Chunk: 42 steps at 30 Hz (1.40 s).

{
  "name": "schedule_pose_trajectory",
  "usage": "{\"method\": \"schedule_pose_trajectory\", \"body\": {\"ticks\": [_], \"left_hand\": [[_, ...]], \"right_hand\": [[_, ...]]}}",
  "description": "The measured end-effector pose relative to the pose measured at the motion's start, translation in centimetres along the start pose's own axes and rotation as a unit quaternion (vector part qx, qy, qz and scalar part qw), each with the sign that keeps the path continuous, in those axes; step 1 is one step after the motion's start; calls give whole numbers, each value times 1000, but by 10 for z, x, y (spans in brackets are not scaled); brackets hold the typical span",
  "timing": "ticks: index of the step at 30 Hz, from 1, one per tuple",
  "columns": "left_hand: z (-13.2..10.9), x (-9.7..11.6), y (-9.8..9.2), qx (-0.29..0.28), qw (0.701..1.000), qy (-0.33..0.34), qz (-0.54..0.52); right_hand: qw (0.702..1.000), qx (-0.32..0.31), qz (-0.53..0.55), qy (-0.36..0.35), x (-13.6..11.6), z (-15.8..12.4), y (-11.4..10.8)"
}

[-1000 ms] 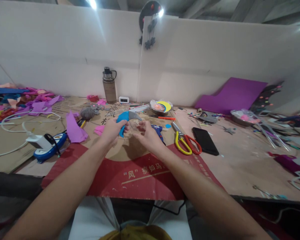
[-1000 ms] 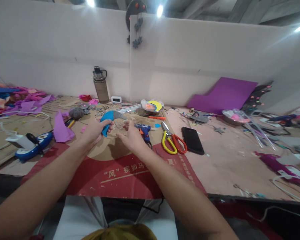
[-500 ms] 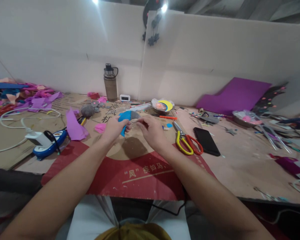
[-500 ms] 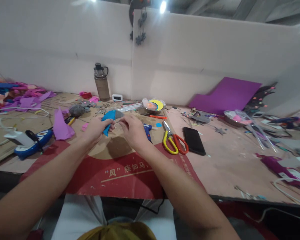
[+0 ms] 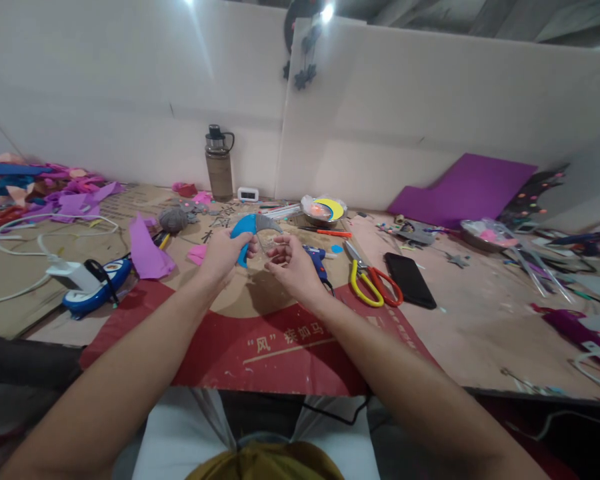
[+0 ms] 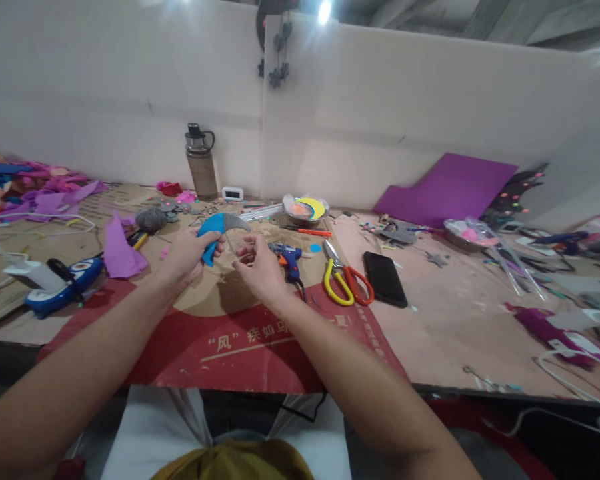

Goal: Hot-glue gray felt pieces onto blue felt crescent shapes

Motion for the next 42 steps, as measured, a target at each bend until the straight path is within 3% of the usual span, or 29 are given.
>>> {"method": "schedule_pose_trajectory", "body": {"ticks": [7,12,21,30,42], "left_hand": [[2,-3,-3,8,1000,-17,-25],[1,-2,-3,13,1000,-10,-16],[-9,7,5,-5,991,7,136],[-17,10,19,-43,979,-24,199],[-15,2,25,-86,972,-45,216]], "right_hand": [[991,36,-121,-49,-17,-5,-10],[966,43,-218,-136,-41,-8,-13],[911,51,-319,-257,-85,8,-13],[944,80,-256,-192,-66,29,-23],[953,96,-248,-148,-59,31,-30]]}}
Point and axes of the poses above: each hand's wrist, its own z-axis towards the middle knuckle, its own y-axis out of the palm, x = y × z, the point moved 8 cm from there along z, towards the middle knuckle, and after that the axes turned 6 degrees about -x, right-handed, at the moved point
